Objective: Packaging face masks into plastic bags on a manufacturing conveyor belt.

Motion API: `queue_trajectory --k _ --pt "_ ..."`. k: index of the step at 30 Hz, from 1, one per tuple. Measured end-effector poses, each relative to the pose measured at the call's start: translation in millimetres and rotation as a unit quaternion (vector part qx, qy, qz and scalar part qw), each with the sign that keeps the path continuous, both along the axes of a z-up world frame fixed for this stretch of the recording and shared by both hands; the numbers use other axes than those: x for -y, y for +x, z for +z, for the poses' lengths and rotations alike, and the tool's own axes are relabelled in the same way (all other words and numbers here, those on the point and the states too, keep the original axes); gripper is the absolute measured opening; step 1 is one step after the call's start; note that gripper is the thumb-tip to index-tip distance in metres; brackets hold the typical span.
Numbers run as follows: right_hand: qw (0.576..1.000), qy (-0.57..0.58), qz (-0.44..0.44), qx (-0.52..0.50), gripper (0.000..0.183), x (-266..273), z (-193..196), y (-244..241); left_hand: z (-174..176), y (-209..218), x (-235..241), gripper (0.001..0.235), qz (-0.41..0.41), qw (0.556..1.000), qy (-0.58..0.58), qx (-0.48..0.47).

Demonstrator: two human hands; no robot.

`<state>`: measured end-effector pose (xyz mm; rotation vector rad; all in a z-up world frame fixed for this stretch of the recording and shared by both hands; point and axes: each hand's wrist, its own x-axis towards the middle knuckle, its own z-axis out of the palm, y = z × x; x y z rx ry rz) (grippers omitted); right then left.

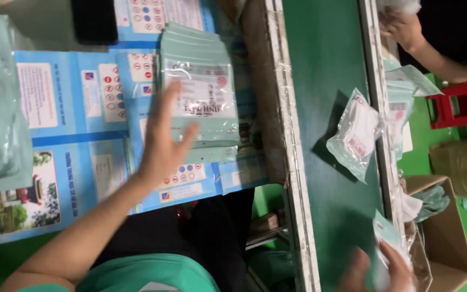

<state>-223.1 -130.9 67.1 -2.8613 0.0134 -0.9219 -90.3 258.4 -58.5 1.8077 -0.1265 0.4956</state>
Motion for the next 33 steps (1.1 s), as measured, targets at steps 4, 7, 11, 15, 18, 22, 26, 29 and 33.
queue_trajectory --k 4,7,11,15,18,22,26,29,33 --pt "0.960 0.205 0.115 -0.149 0.041 -125 -24 70 -73 26 -30 0.068 0.056 0.996 -0.007 -0.075" --pt "0.861 0.386 0.219 -0.250 0.051 -170 -88 150 -91 42 -35 0.071 0.061 0.985 -0.038 -0.159" --pt "0.848 0.368 0.187 -0.333 0.062 -188 -175 252 -94 68 -29 0.078 0.051 0.980 -0.051 -0.186" --pt "0.836 0.365 0.213 -0.350 0.067 -202 -181 282 -117 90 -19 0.081 0.071 0.986 -0.030 -0.148" --pt "0.775 0.408 0.234 -0.422 0.071 -207 -168 281 -120 86 -15 0.082 0.085 0.990 -0.017 -0.108" --pt "0.739 0.459 0.232 -0.435 0.075 -207 -171 282 -110 81 -16 0.080 0.090 0.991 -0.030 -0.095" --pt "0.719 0.487 0.197 -0.455 0.076 -199 -168 276 -92 69 -30 0.079 0.085 0.984 -0.090 -0.129" --pt "0.735 0.491 0.191 -0.426 0.072 -189 -187 272 -87 63 -26 0.078 0.065 0.979 -0.128 -0.147" --pt "0.739 0.459 0.174 -0.462 0.073 -214 -150 244 -101 52 -16 0.077 0.050 0.982 -0.108 -0.145"
